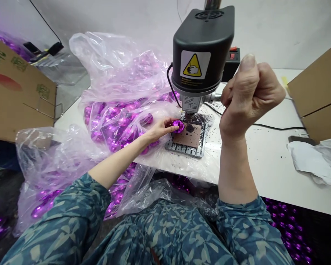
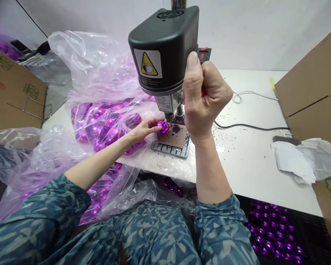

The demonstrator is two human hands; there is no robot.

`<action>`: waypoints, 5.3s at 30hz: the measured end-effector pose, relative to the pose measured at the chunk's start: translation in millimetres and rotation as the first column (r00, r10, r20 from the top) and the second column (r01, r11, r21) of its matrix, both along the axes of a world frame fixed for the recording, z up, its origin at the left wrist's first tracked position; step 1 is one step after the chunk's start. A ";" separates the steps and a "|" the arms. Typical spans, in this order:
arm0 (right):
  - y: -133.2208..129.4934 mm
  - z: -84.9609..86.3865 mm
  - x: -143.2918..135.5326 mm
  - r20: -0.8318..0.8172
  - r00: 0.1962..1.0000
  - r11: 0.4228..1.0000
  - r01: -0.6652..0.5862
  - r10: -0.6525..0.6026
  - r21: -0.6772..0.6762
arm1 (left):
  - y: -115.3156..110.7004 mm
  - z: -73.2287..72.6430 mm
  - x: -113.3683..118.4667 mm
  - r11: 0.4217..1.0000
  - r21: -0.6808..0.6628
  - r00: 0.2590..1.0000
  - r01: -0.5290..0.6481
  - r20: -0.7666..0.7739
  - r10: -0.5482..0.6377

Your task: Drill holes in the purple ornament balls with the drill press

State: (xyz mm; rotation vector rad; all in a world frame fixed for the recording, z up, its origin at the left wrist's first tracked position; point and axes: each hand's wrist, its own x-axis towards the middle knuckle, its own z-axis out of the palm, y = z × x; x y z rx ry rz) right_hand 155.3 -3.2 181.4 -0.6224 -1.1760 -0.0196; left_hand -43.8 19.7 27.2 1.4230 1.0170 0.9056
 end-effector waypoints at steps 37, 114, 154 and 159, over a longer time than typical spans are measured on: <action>-5.9 -5.8 5.9 0.014 0.992 0.991 -0.126 0.126 0.036 | -1.4 -22.8 44.9 0.892 0.439 0.917 0.109 -0.391 0.080; 13.3 5.8 4.5 -0.076 0.972 0.969 -0.214 0.224 0.123 | -157.5 -51.0 12.8 0.754 0.468 0.773 0.460 -0.630 -0.081; 2.1 -9.1 8.6 0.051 0.985 0.986 -0.165 0.165 0.001 | 6.9 -21.0 6.1 0.944 0.328 0.963 0.045 -0.265 0.046; 0.1 -8.0 6.8 0.042 0.990 0.991 -0.133 0.134 -0.022 | 2.1 -20.6 3.7 0.905 0.424 0.923 0.039 -0.362 0.131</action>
